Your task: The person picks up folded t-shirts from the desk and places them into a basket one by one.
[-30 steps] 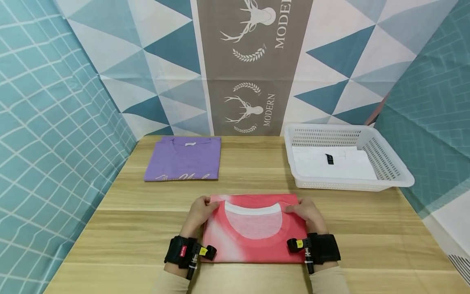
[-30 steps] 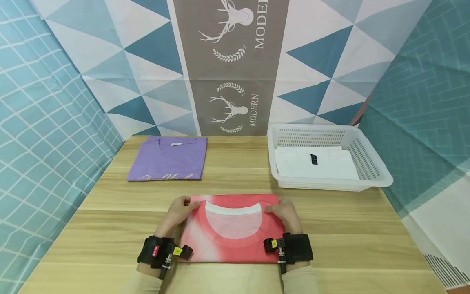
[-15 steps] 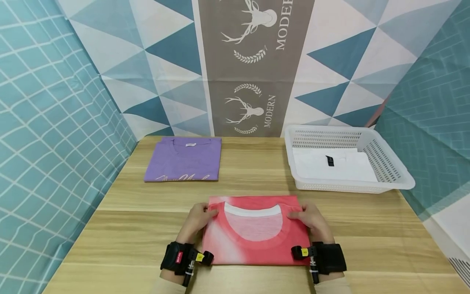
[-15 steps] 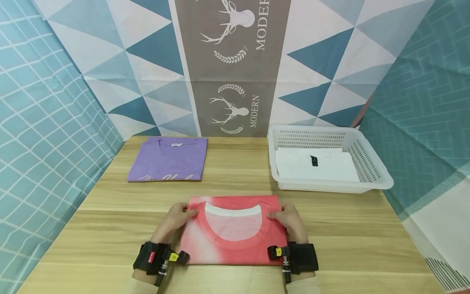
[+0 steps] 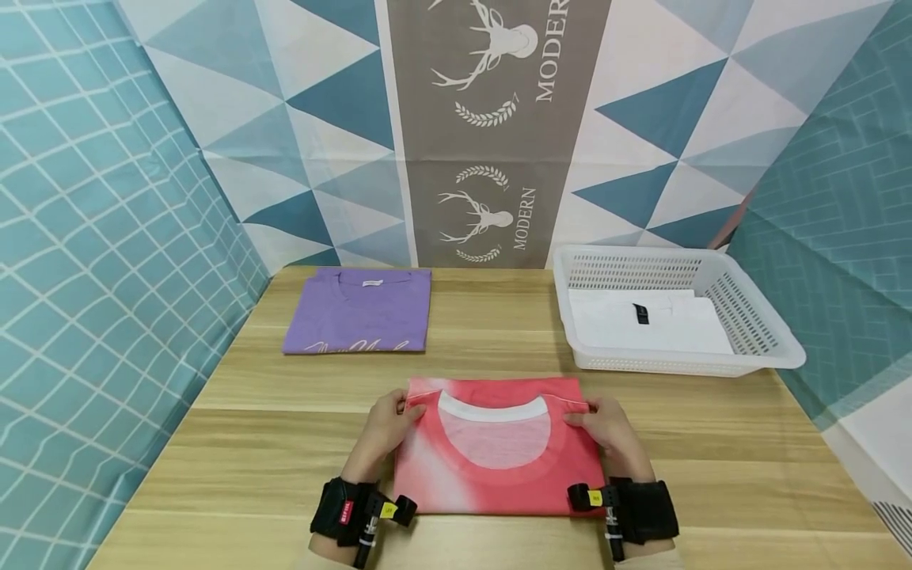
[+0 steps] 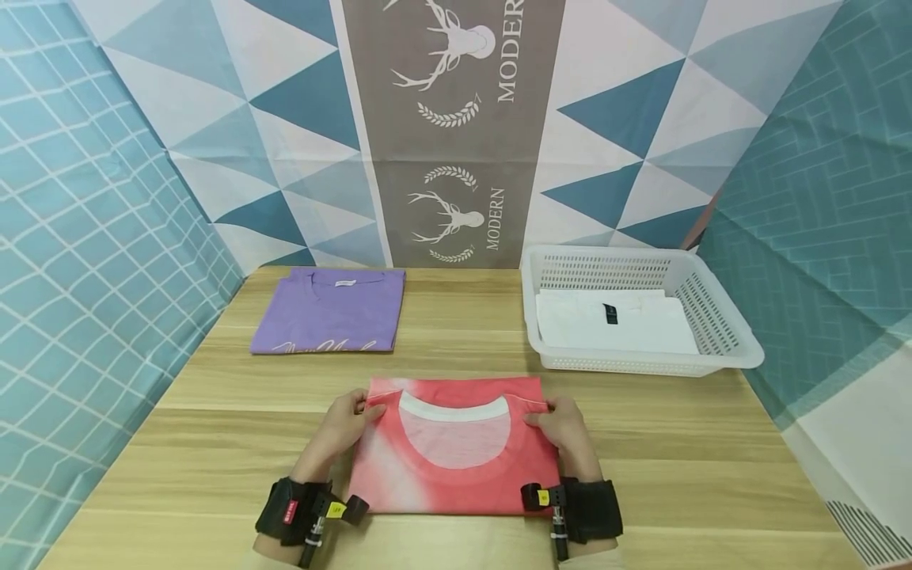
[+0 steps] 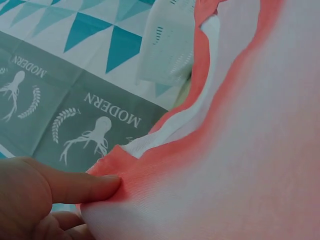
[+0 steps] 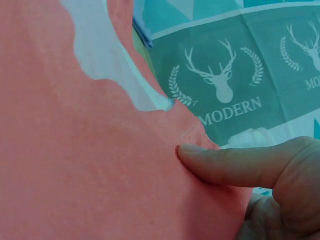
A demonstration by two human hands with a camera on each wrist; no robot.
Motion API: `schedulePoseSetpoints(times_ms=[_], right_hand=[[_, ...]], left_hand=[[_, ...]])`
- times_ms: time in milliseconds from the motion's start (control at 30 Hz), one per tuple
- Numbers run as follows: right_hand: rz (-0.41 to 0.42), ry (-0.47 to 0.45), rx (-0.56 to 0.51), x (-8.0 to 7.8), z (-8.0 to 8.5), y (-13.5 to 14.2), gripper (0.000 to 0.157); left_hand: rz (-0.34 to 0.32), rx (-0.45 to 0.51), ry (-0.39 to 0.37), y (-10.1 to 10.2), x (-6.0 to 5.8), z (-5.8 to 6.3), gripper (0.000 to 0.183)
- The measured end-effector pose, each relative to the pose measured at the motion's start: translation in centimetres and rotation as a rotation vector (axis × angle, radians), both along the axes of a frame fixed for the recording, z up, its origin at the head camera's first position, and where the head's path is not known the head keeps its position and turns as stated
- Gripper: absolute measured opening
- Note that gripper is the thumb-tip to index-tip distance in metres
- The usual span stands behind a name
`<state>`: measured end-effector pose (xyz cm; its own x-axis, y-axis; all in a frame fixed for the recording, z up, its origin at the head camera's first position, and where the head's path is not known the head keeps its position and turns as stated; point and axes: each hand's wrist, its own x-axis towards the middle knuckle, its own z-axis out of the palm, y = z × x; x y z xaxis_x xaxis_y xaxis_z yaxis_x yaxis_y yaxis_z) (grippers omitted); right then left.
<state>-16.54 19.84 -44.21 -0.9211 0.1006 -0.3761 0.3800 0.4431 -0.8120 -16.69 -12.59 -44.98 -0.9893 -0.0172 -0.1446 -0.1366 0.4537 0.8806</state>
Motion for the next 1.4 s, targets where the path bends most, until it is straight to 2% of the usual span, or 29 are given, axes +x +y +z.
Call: schedulePoseSetpoints(times_ms=[233, 533, 667, 1033, 1400], right_hand=[[0.022, 0.08, 0.042, 0.9, 1.0, 0.1, 0.029], [0.043, 0.158, 0.074, 2.4, 2.7, 0.1, 0.023], [0.039, 0.171, 0.091, 2.9, 3.2, 0.2, 0.022], [0.032, 0.218, 0.098, 4.0, 4.4, 0.4, 0.021], [0.018, 0.223, 0.093, 4.7, 5.0, 0.9, 0.023]], left_hand=[[-0.004, -0.027, 0.07, 0.2, 0.8, 0.9, 0.023], [0.001, 0.039, 0.148, 0.5, 2.0, 2.1, 0.009], [0.015, 0.065, 0.182, 0.7, 2.5, 2.5, 0.011], [0.023, 0.083, 0.19, 1.2, 3.1, 3.5, 0.011], [0.01, 0.12, 0.215, 1.7, 3.6, 4.5, 0.009]])
